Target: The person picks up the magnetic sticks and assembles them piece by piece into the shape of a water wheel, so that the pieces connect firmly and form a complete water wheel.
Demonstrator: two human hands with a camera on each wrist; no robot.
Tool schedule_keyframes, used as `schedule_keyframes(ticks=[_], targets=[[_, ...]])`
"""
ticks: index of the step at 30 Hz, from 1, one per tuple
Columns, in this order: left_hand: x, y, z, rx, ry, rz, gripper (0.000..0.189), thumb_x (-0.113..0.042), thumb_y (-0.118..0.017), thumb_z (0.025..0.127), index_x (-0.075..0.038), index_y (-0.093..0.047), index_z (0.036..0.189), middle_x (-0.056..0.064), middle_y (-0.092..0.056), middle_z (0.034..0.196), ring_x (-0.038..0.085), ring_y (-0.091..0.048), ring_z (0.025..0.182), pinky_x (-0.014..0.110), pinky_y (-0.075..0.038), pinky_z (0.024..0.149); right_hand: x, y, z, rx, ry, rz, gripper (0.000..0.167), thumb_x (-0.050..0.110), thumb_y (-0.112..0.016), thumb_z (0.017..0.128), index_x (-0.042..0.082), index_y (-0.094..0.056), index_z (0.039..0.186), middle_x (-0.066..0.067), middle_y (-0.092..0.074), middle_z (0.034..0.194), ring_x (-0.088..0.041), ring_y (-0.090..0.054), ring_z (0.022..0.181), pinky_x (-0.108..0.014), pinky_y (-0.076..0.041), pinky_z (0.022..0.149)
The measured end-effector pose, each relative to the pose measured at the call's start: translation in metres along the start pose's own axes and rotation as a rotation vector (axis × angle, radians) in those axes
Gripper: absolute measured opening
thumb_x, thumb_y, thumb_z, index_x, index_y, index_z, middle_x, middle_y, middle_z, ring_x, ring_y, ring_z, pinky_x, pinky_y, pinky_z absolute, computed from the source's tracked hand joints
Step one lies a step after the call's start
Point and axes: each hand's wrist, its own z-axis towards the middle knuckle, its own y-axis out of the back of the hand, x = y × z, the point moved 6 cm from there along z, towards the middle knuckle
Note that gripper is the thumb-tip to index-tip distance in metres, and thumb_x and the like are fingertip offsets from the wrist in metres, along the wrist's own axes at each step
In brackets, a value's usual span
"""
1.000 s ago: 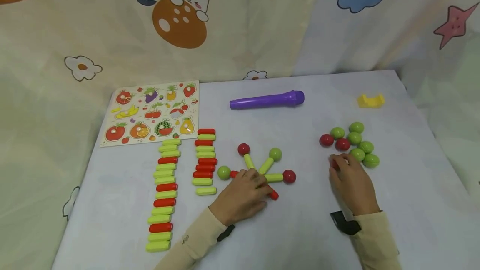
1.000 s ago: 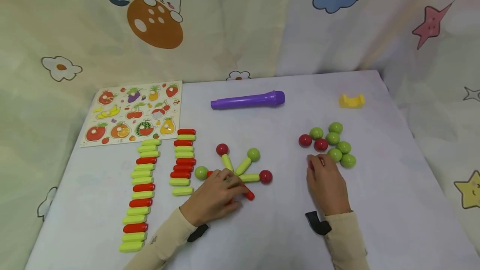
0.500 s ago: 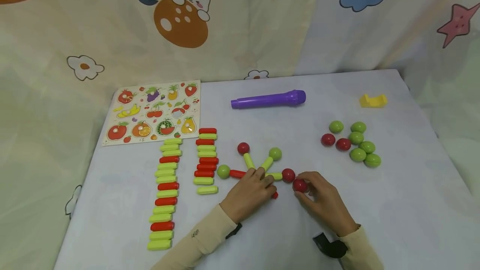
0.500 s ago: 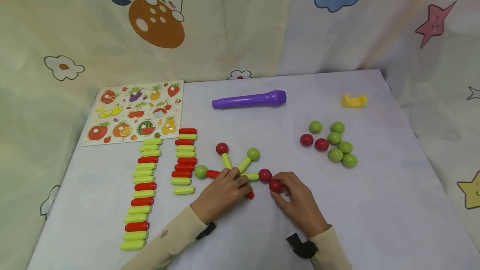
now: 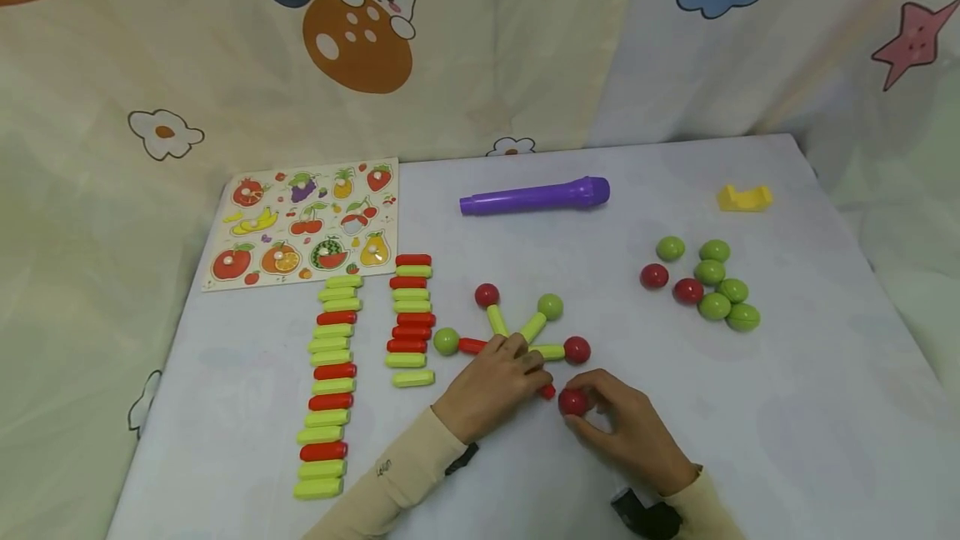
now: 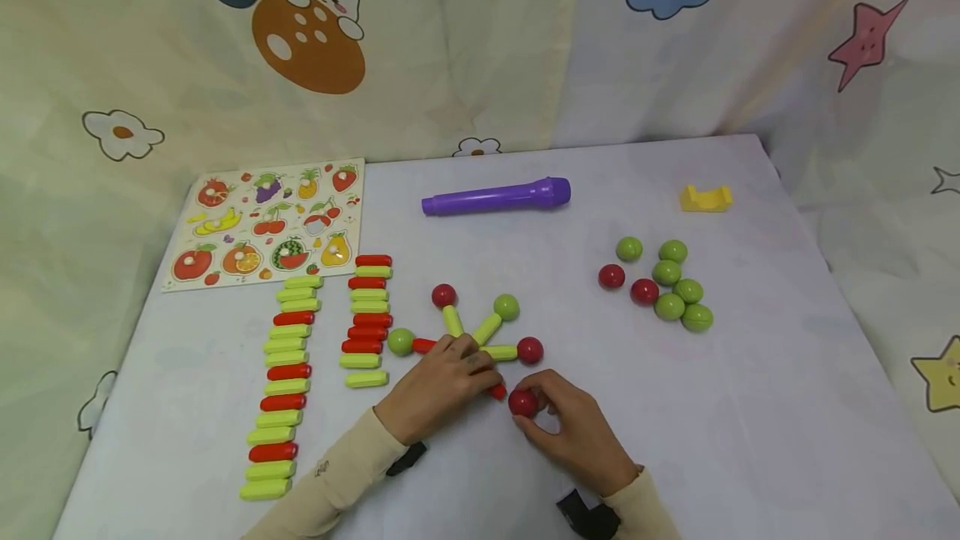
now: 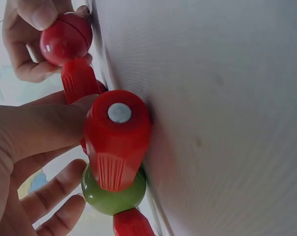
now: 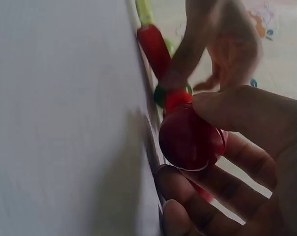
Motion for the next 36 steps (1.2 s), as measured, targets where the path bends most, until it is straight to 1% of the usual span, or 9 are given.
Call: schedule_keyframes(ticks=[5, 9, 12, 16, 18, 22, 27, 31, 36], targets=[[-0.001, 0.001, -0.001, -0.001, -0.005, -0.013, 0.023, -0.025, -0.076, 0.082, -0.031, -0.072, 0.104, -0.011, -0.066, 0.101, 0.012, -0.05, 0.096, 0.025, -0.041, 0.084, 0.008, -0.01, 0.001, 0.011, 0.049, 0.001, 0.047, 0.008, -0.083, 0.072, 0.021, -0.058, 0.11, 0.016, -0.058, 0.098, -0.001, -0.054, 0.08, -0.022, -0.051, 0.069], [0.007, 0.007, -0.007, -0.033, 0.024, -0.082, 0.023, -0.026, -0.073, 0.085, -0.027, -0.07, 0.107, -0.007, -0.065, 0.105, 0.014, -0.051, 0.099, 0.026, -0.043, 0.082, 0.009, -0.008, 0.002, -0.001, 0.035, -0.04, 0.049, 0.01, -0.084, 0.072, 0.019, -0.058, 0.112, 0.015, -0.057, 0.102, -0.001, -0.052, 0.082, -0.021, -0.051, 0.07], [0.024, 0.017, -0.018, -0.093, 0.106, -0.151, 0.023, -0.025, -0.073, 0.085, -0.023, -0.069, 0.107, -0.003, -0.063, 0.103, 0.015, -0.052, 0.098, 0.027, -0.044, 0.078, 0.003, 0.004, 0.003, -0.049, 0.003, -0.102, 0.045, 0.01, -0.082, 0.074, 0.016, -0.059, 0.113, 0.012, -0.058, 0.1, -0.001, -0.052, 0.079, -0.021, -0.05, 0.068], [0.051, 0.025, -0.034, -0.144, 0.25, -0.16, 0.025, -0.023, -0.078, 0.08, -0.02, -0.069, 0.104, -0.001, -0.061, 0.098, 0.016, -0.052, 0.094, 0.029, -0.046, 0.078, -0.013, 0.038, 0.006, -0.204, -0.05, -0.229, 0.038, 0.004, -0.077, 0.078, 0.011, -0.061, 0.112, 0.002, -0.06, 0.099, -0.004, -0.053, 0.074, -0.02, -0.048, 0.064], [0.059, 0.025, -0.041, -0.147, 0.293, -0.156, 0.024, -0.022, -0.079, 0.079, -0.02, -0.069, 0.101, -0.001, -0.061, 0.095, 0.016, -0.052, 0.09, 0.028, -0.046, 0.078, -0.023, 0.059, 0.011, -0.286, -0.064, -0.311, 0.038, 0.003, -0.075, 0.079, 0.008, -0.061, 0.113, -0.004, -0.06, 0.101, -0.009, -0.055, 0.072, -0.024, -0.048, 0.061], [0.058, 0.022, -0.05, -0.138, 0.295, -0.177, 0.019, -0.023, -0.077, 0.081, -0.018, -0.069, 0.098, -0.001, -0.063, 0.09, 0.015, -0.053, 0.083, 0.026, -0.047, 0.073, -0.042, 0.093, 0.027, -0.358, -0.097, -0.461, 0.042, 0.004, -0.073, 0.08, 0.002, -0.058, 0.119, -0.017, -0.056, 0.107, -0.024, -0.059, 0.071, -0.038, -0.049, 0.056], [0.049, 0.018, -0.053, -0.143, 0.282, -0.202, 0.019, -0.025, -0.076, 0.082, -0.017, -0.07, 0.098, -0.003, -0.065, 0.088, 0.013, -0.054, 0.081, 0.024, -0.048, 0.071, -0.057, 0.109, 0.045, -0.286, -0.145, -0.533, 0.048, 0.008, -0.069, 0.083, -0.004, -0.051, 0.127, -0.029, -0.046, 0.121, -0.037, -0.059, 0.068, -0.051, -0.049, 0.055], [0.048, 0.02, -0.054, -0.155, 0.293, -0.203, 0.018, -0.025, -0.076, 0.082, -0.017, -0.07, 0.098, -0.004, -0.064, 0.085, 0.012, -0.053, 0.08, 0.023, -0.047, 0.07, -0.06, 0.114, 0.051, -0.251, -0.183, -0.566, 0.051, 0.01, -0.068, 0.084, -0.005, -0.049, 0.129, -0.034, -0.044, 0.122, -0.039, -0.056, 0.059, -0.05, -0.047, 0.049], [0.051, 0.022, -0.057, -0.15, 0.326, -0.201, 0.017, -0.025, -0.075, 0.083, -0.017, -0.07, 0.098, -0.003, -0.067, 0.087, 0.013, -0.056, 0.081, 0.025, -0.049, 0.072, -0.06, 0.122, 0.051, -0.307, -0.244, -0.633, 0.045, 0.01, -0.065, 0.083, -0.005, -0.053, 0.124, -0.035, -0.048, 0.116, -0.034, -0.05, 0.047, -0.041, -0.035, 0.035]])
